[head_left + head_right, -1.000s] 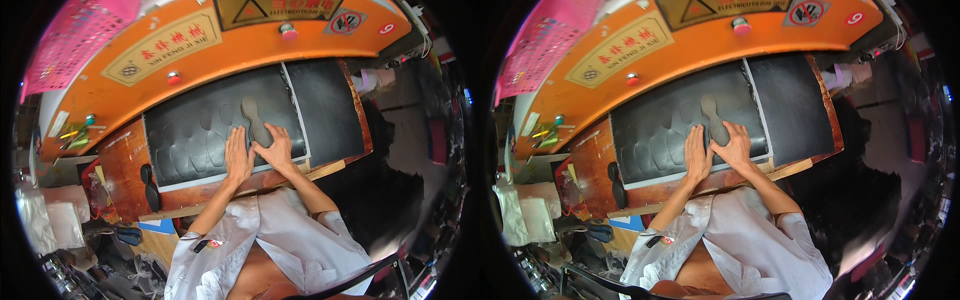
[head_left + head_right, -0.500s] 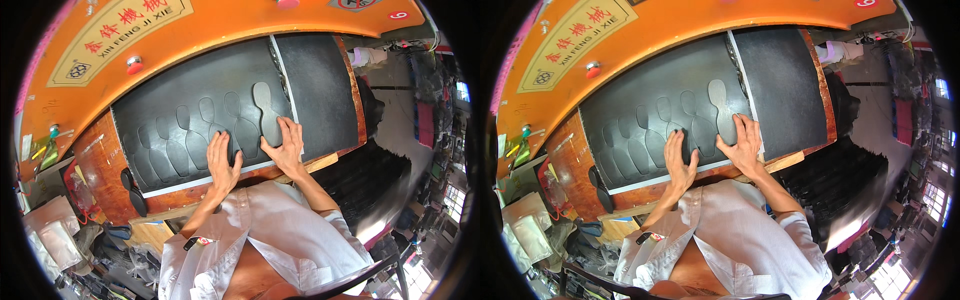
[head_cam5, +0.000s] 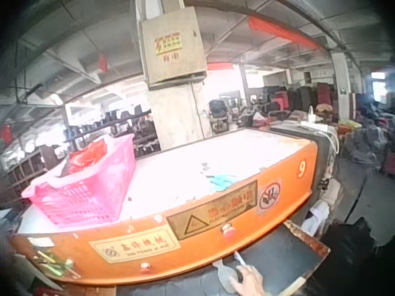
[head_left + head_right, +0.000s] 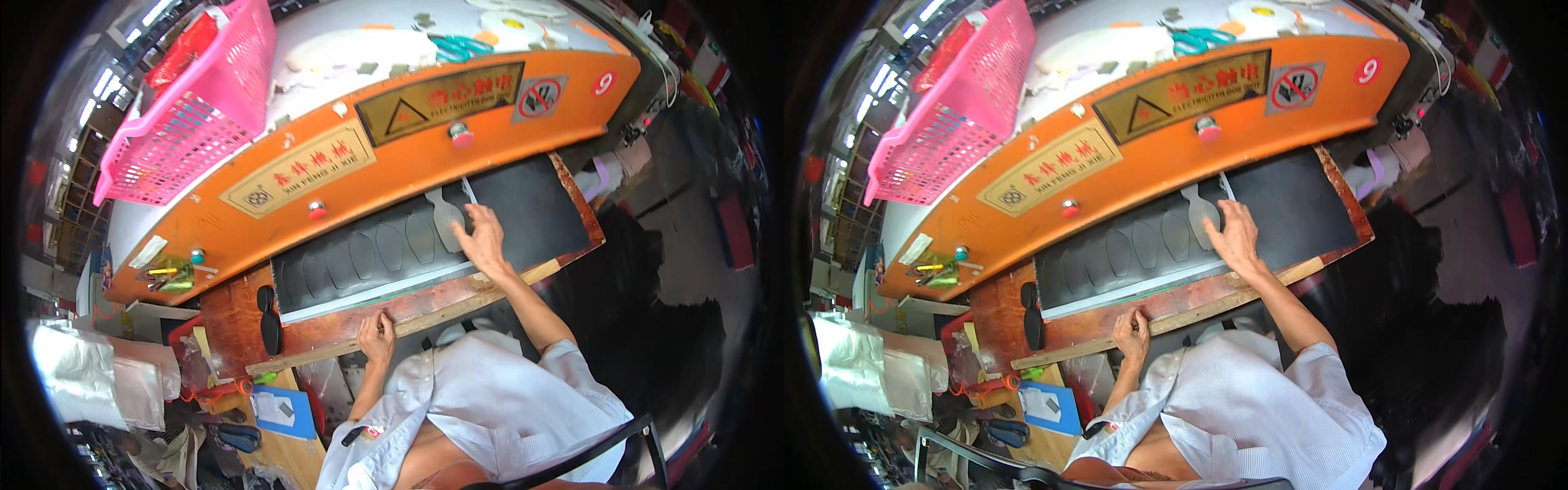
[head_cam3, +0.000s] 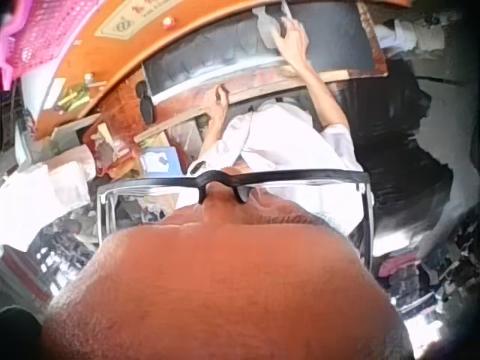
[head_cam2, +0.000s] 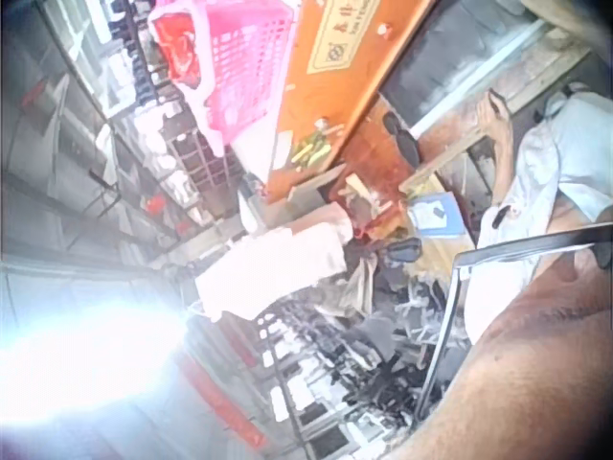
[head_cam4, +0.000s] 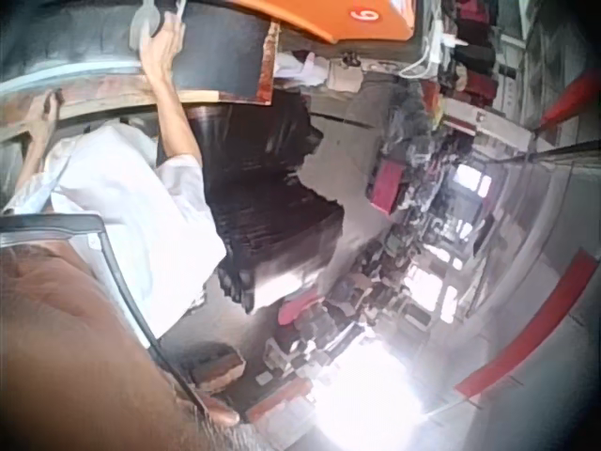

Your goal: The person operates a hydraulic cutting machine to cut multiple shoe-shaped pieces from a black sheet of material. They place the sheet on the machine, press down to cut, remove the cut pieces, and repeat the process with new sheets.

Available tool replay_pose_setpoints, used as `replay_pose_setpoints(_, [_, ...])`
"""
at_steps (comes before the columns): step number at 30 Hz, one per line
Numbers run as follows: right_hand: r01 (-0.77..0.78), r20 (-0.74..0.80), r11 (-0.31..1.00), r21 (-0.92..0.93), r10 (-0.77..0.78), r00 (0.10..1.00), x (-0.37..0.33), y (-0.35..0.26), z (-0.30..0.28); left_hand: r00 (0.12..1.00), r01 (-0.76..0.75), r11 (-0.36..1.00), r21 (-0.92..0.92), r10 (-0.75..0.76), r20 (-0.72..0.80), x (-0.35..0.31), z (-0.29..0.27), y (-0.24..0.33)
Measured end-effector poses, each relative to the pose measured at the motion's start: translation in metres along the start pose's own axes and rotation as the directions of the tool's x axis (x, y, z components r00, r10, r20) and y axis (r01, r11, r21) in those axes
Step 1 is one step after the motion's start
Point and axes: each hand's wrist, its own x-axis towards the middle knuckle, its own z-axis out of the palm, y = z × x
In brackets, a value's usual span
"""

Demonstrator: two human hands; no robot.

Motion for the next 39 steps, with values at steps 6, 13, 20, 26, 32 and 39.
replay_pose_setpoints(6, [0.183,-0.139,0.947,0.264,-0.150,0.979,0.102,-0.049,-0.027,0.967,0.249,0.968,0.027,-0.250,0.049,0.044,0.024,0.002])
replay_pose_setpoints(13, [0.063,0.089,0.976,0.210,-0.083,0.993,0.077,-0.001,-0.027,0.959,0.281,0.959,0.029,-0.282,0.040,0.117,0.050,-0.017])
replay_pose_setpoints(20, [0.018,0.302,0.999,0.028,-0.026,0.953,-0.020,0.028,0.012,0.934,0.334,0.938,0.097,-0.343,0.103,0.139,0.051,-0.013])
replay_pose_setpoints(26, [0.160,0.227,0.986,-0.049,-0.145,0.963,-0.049,0.018,0.028,0.948,0.283,0.953,0.105,-0.295,0.121,0.135,0.044,-0.012])
replay_pose_setpoints(32, [0.057,0.360,0.993,-0.108,-0.014,0.933,-0.044,0.020,0.032,0.949,0.263,0.965,-0.005,-0.258,0.180,0.130,0.039,-0.021])
replay_pose_setpoints(39, [0.016,0.270,0.990,-0.141,0.023,0.963,-0.105,0.014,0.008,0.953,0.201,0.977,-0.068,-0.178,0.247,0.063,0.016,-0.015])
